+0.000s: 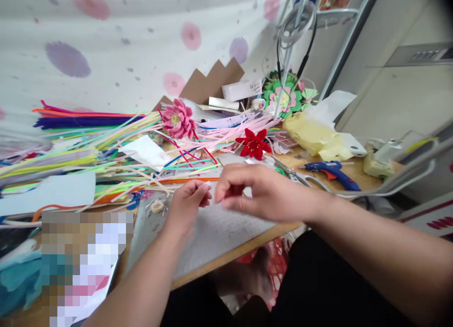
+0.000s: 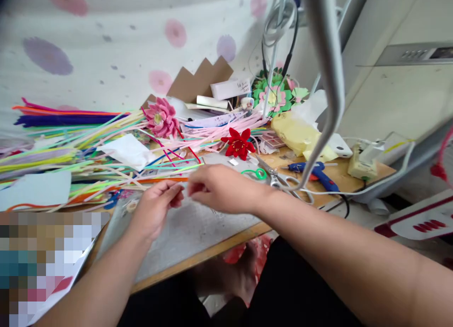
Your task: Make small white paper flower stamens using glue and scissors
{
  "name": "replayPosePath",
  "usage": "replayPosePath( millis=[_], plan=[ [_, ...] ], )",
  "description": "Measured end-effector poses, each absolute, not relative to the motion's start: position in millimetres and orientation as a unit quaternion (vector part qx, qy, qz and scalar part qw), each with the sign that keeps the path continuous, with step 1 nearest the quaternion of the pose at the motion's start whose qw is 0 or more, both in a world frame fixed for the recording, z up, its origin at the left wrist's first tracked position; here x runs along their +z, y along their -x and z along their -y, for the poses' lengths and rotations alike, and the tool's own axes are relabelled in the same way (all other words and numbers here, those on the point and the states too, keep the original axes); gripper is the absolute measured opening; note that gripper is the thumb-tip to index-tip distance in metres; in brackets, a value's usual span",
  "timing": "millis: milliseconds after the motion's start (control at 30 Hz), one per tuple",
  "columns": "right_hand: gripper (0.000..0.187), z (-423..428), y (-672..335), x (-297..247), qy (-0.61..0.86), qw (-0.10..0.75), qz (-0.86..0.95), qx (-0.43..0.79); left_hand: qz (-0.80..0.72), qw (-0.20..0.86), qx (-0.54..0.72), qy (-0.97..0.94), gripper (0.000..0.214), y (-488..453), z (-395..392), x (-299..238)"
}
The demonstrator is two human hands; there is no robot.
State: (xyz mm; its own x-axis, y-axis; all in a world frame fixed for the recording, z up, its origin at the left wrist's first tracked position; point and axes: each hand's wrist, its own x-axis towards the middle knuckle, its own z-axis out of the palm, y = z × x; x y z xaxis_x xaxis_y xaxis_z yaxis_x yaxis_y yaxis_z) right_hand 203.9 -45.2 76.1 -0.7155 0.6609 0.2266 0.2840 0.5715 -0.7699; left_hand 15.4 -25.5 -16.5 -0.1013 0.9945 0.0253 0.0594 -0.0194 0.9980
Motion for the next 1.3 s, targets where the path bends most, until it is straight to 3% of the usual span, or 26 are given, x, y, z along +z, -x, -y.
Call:
replayPosePath(
  millis=[67, 167, 533, 633, 800, 1000, 1300],
  plan=[
    [0.011, 13, -212, 54, 0.354, 0.141, 0.889, 0.253, -0.532, 0.465, 0.517, -0.484, 0.018, -17, 25, -18],
    [0.016, -15, -221, 19, 0.395, 0.000, 0.897, 0.200, -0.527, 0.487, 0.507, -0.478, 0.017, -19, 26, -20],
    [0.017, -22, -216, -8, 0.374, -0.037, 0.916, 0.141, -0.534, 0.519, 0.462, -0.482, 0.017, -28, 34, -18],
    [0.015, -22, -217, -1, 0.395, 0.008, 0.898, 0.193, -0.544, 0.519, 0.470, -0.463, 0.016, -28, 35, -18],
    [0.005, -22, -211, 12, 0.431, 0.178, 0.782, 0.414, -0.529, 0.542, 0.493, -0.428, 0.017, -27, 37, -16],
    [0.011, -15, -193, 3, 0.417, 0.325, 0.641, 0.557, -0.451, 0.616, 0.523, -0.379, 0.014, -28, 38, -17],
    [0.014, -1, -178, -6, 0.373, 0.357, 0.639, 0.570, -0.401, 0.597, 0.598, -0.355, 0.010, -31, 35, -22]
  ],
)
